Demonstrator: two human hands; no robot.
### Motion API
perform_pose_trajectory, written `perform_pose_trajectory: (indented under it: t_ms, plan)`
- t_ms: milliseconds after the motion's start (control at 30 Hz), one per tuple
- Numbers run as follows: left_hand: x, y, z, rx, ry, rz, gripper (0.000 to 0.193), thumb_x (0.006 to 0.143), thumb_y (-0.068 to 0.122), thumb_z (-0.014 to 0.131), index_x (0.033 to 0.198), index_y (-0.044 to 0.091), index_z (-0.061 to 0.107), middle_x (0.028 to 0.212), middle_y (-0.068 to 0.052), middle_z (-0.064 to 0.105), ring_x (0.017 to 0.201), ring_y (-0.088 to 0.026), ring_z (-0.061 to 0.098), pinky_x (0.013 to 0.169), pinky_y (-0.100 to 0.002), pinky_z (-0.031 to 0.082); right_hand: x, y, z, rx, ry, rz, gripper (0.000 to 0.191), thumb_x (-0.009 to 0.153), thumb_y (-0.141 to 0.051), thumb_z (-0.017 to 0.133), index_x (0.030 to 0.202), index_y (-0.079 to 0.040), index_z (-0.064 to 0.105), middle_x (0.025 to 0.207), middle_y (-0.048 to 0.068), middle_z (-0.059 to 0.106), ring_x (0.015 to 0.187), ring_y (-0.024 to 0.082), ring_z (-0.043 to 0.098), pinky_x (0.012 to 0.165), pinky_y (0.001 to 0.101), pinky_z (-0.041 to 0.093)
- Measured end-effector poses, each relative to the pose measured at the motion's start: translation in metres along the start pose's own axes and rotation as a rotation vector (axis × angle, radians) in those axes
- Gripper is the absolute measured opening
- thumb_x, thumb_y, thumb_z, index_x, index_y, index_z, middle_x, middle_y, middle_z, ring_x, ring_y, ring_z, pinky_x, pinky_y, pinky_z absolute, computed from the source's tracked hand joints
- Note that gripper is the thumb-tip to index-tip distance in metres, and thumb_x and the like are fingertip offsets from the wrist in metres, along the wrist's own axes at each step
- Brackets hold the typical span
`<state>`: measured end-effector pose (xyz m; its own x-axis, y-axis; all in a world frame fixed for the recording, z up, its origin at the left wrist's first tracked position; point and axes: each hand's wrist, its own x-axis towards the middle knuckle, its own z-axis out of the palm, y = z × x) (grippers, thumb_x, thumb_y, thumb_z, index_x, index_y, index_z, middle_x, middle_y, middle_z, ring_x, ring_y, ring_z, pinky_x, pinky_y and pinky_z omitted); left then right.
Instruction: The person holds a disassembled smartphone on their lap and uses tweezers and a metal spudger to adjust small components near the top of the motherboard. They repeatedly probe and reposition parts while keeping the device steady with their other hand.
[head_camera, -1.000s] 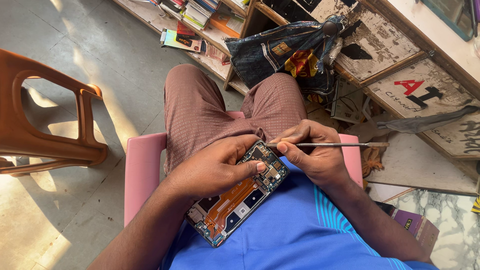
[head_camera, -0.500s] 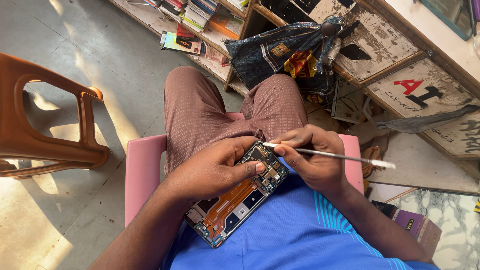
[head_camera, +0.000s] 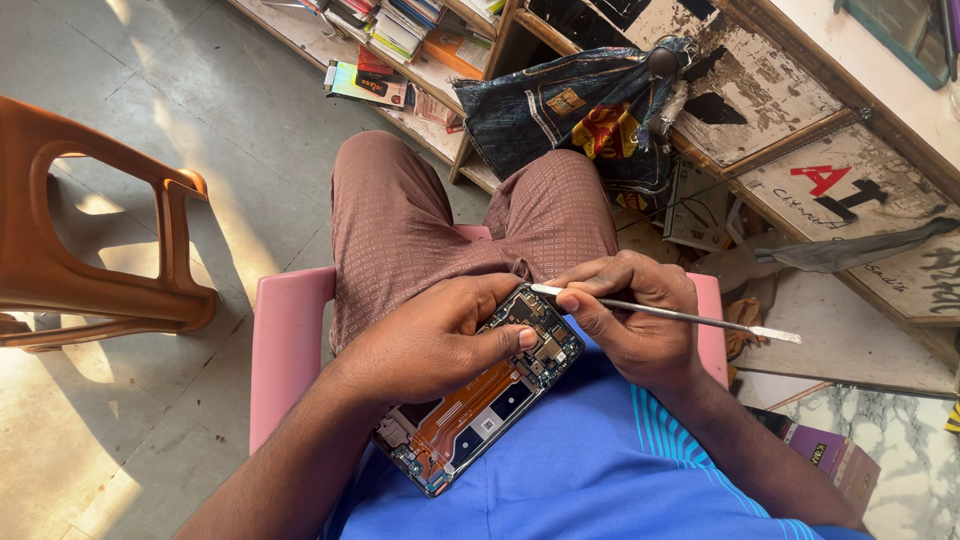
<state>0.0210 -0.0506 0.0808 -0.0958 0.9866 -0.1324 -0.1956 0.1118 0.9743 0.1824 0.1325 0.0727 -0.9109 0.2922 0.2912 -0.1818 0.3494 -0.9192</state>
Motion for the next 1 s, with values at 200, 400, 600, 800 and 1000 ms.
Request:
perform_pose_trajectory:
  t_ms: [200, 400, 600, 800, 1000]
  plan:
    - [-0.002, 0.006, 0.001, 0.142, 0.053, -0.016, 0.026, 0.095, 0.021, 0.067, 0.113, 0.002, 0.066, 0.087, -0.004, 0.072, 0.078, -0.009, 0.061, 0.070, -0.029, 0.053, 0.001, -0.005, 0.000, -0.102, 0.004, -0.020, 0.015, 0.097, -0.005, 0.074, 0.090, -0.002, 0.061, 0.104, 0.019, 0.079, 0.090, 0.014, 0.077, 0.075, 0.0234, 0.061]
    - [-0.003, 0.011, 0.005, 0.297, 0.094, 0.011, 0.030, 0.093, 0.026, 0.070, 0.112, 0.003, 0.067, 0.089, -0.006, 0.074, 0.080, -0.012, 0.068, 0.074, -0.031, 0.055, 0.003, -0.005, 0.003, -0.116, -0.016, -0.020, 0.013, 0.097, -0.005, 0.074, 0.091, -0.002, 0.063, 0.103, 0.019, 0.079, 0.090, 0.016, 0.077, 0.077, 0.0256, 0.062]
    - [-0.005, 0.013, 0.007, 0.257, 0.037, -0.057, 0.033, 0.091, 0.025, 0.069, 0.119, 0.006, 0.068, 0.088, -0.006, 0.075, 0.079, -0.013, 0.067, 0.072, -0.031, 0.055, 0.000, 0.000, 0.002, 0.012, 0.028, -0.046, 0.011, 0.099, -0.005, 0.072, 0.097, -0.001, 0.061, 0.104, 0.019, 0.077, 0.097, 0.019, 0.078, 0.083, 0.0280, 0.065]
    - [-0.003, 0.007, 0.007, 0.143, 0.015, -0.005, 0.033, 0.093, 0.024, 0.069, 0.121, 0.005, 0.067, 0.092, -0.006, 0.074, 0.083, -0.012, 0.066, 0.075, -0.031, 0.055, -0.007, -0.001, -0.004, 0.068, 0.045, -0.008, 0.013, 0.098, -0.001, 0.072, 0.097, -0.001, 0.059, 0.106, 0.020, 0.076, 0.099, 0.020, 0.076, 0.088, 0.0294, 0.063]
    - [-0.006, 0.008, 0.008, 0.252, 0.060, -0.038, 0.034, 0.091, 0.026, 0.069, 0.120, 0.008, 0.067, 0.093, -0.006, 0.075, 0.085, -0.015, 0.070, 0.076, -0.033, 0.055, -0.005, -0.008, -0.007, 0.017, 0.004, 0.039, 0.013, 0.093, 0.000, 0.075, 0.092, -0.001, 0.062, 0.104, 0.020, 0.077, 0.096, 0.018, 0.076, 0.084, 0.0277, 0.063]
